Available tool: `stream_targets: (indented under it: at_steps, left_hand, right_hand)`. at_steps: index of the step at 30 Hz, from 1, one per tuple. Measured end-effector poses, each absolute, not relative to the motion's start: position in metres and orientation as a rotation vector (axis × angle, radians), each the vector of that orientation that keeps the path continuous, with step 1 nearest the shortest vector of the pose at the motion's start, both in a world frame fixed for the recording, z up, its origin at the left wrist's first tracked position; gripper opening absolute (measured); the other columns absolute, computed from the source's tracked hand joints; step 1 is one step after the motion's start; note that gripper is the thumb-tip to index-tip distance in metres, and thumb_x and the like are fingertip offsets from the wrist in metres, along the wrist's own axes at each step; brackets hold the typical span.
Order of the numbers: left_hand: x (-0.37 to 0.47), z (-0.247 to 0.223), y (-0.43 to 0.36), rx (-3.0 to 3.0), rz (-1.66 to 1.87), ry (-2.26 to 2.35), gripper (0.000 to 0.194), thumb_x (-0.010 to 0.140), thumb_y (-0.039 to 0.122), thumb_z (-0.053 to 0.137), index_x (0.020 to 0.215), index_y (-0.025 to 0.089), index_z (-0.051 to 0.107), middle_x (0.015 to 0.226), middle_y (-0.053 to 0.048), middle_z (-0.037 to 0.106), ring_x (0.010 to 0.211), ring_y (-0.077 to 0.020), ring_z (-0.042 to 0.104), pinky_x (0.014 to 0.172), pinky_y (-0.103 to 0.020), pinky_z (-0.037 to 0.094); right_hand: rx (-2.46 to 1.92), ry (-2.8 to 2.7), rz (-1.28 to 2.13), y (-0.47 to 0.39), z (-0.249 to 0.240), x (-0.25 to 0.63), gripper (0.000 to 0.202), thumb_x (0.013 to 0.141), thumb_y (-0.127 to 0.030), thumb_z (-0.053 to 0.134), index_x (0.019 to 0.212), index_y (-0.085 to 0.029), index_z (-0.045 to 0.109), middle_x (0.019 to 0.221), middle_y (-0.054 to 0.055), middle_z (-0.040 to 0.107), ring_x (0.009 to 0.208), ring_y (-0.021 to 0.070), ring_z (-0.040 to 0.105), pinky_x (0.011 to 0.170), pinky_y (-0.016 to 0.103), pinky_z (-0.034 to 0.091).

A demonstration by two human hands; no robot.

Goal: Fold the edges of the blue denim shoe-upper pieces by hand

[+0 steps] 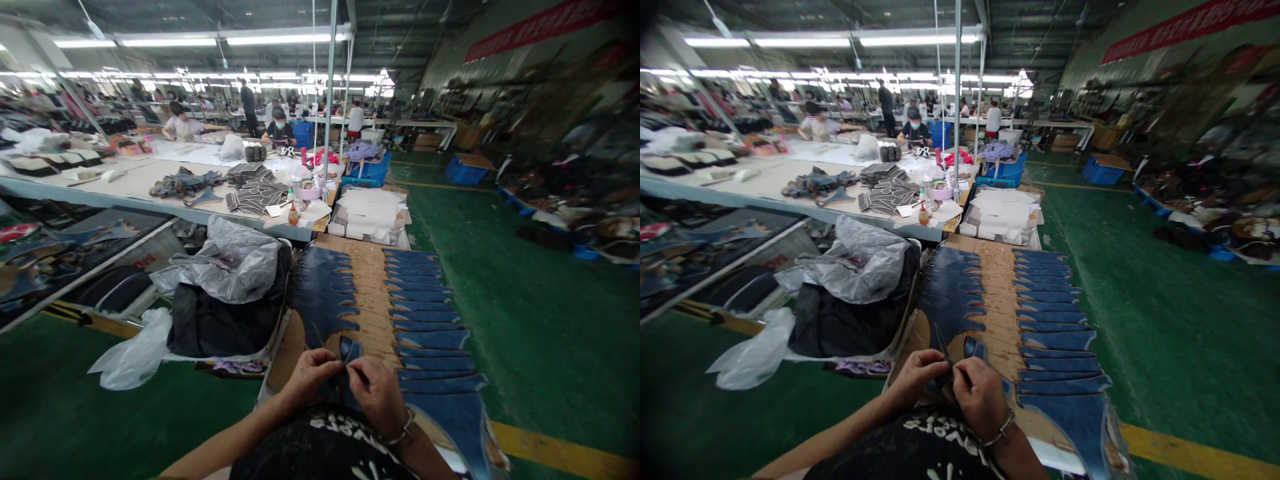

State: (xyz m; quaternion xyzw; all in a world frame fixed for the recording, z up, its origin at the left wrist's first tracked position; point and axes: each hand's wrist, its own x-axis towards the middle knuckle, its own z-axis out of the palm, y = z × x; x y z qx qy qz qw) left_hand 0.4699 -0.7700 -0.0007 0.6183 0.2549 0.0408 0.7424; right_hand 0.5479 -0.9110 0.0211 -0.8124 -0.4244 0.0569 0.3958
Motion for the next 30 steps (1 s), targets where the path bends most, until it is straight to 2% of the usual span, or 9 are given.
stream_targets:
  at_steps: [6,12,16,19,22,30]
  left_hand:
    - [0.470,-0.003,-0.771,1.270,0.091,0.531,0.030,0.063,0.041,0.069,0.066,0.011,0.066,0.055,0.001,0.054,0.053,-0.0089,0.043,0.052,-0.021,0.032]
    - [0.473,0.000,-0.771,1.179,0.122,0.576,0.015,0.064,0.028,0.065,0.063,0.013,0.065,0.054,0.002,0.058,0.052,-0.0096,0.047,0.052,-0.021,0.035]
    - [0.475,-0.004,-0.769,1.172,0.186,0.646,0.009,0.063,0.022,0.062,0.063,0.014,0.063,0.055,0.003,0.057,0.054,-0.0096,0.047,0.053,-0.020,0.035]
    - [0.475,-0.007,-0.769,1.215,0.226,0.645,0.011,0.062,0.024,0.062,0.066,0.013,0.063,0.057,0.002,0.056,0.056,-0.0100,0.046,0.055,-0.021,0.035]
    - [0.476,-0.008,-0.770,1.221,0.200,0.616,0.014,0.061,0.027,0.063,0.065,0.013,0.061,0.055,0.003,0.052,0.054,-0.0096,0.043,0.054,-0.021,0.034]
    - [0.474,-0.014,-0.766,1.107,0.139,0.593,0.019,0.057,0.028,0.067,0.065,0.013,0.056,0.058,0.003,0.051,0.057,-0.0097,0.044,0.056,-0.022,0.034]
  right_hand:
    - [-2.038,-0.806,0.317,-0.905,0.021,0.546,0.022,0.083,-0.031,0.045,0.071,-0.020,0.060,0.066,0.000,0.062,0.063,0.0143,0.057,0.059,0.024,0.044]
    - [-1.970,-0.648,0.475,-0.900,0.016,0.542,0.025,0.082,-0.037,0.047,0.072,-0.020,0.061,0.062,0.001,0.063,0.059,0.0151,0.057,0.053,0.023,0.046]
    - [-1.792,-0.480,0.531,-0.898,0.005,0.543,0.024,0.080,-0.040,0.051,0.090,-0.019,0.056,0.072,0.003,0.067,0.064,0.0171,0.063,0.057,0.025,0.051]
    - [-1.639,-0.427,0.595,-0.896,0.002,0.544,0.035,0.075,-0.037,0.058,0.102,-0.019,0.046,0.078,0.004,0.069,0.070,0.0182,0.066,0.062,0.027,0.054]
    - [-1.634,-0.464,0.599,-0.891,0.002,0.544,0.043,0.072,-0.033,0.062,0.107,-0.018,0.042,0.087,0.007,0.070,0.080,0.0193,0.066,0.070,0.028,0.054]
    - [-1.906,-0.524,0.345,-0.883,-0.003,0.549,0.045,0.076,-0.030,0.056,0.117,-0.017,0.046,0.066,-0.003,0.061,0.059,0.0127,0.058,0.060,0.024,0.049]
